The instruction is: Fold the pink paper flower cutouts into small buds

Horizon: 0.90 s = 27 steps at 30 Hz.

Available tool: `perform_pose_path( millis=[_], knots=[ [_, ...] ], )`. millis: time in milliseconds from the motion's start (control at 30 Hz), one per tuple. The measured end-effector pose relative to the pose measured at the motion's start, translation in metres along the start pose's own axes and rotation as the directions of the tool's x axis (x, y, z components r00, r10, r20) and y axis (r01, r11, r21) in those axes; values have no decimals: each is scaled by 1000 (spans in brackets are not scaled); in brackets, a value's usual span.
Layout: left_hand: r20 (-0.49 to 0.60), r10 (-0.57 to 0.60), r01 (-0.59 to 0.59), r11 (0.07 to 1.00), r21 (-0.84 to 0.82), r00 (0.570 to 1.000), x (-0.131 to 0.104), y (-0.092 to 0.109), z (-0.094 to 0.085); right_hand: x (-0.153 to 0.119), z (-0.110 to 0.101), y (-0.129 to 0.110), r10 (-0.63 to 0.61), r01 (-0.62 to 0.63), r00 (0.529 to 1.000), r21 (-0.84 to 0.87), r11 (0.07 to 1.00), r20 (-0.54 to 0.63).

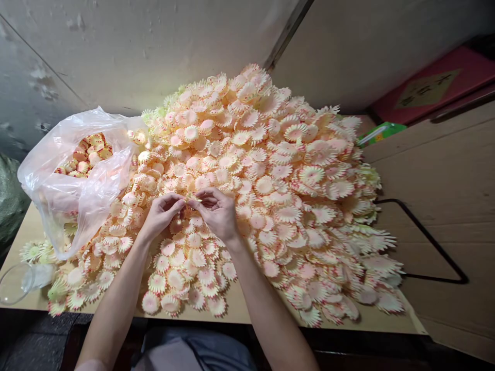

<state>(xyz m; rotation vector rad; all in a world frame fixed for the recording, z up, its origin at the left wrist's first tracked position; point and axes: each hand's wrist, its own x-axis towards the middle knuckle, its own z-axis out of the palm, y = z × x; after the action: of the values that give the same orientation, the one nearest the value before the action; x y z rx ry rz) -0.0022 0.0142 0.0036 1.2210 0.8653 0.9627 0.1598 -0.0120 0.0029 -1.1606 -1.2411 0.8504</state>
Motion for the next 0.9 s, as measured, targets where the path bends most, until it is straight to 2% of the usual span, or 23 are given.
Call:
perform_pose_path(
  millis=[367, 533, 733, 800, 900],
  knots=[
    [-20, 5, -5, 1000, -25, 1000, 1, -4, -2, -4, 0, -5, -126, 145, 988, -244, 959, 93],
    [-3, 10, -10, 1000, 19, 1000, -1, 1, 0, -5, 1, -5, -143, 175, 983, -338, 925, 118],
    [-55, 32, -27, 996, 86, 998, -1, 1, 0, -5, 3, -3, -147, 200, 977, -443, 874, 152],
    [-61, 42, -36, 994, 101, 997, -1, 1, 0, -5, 4, -2, -149, 194, 980, -462, 866, 134],
    [-48, 49, -43, 993, 110, 998, -2, 3, 2, -4, 4, -3, -158, 159, 987, -458, 874, 42]
  ],
)
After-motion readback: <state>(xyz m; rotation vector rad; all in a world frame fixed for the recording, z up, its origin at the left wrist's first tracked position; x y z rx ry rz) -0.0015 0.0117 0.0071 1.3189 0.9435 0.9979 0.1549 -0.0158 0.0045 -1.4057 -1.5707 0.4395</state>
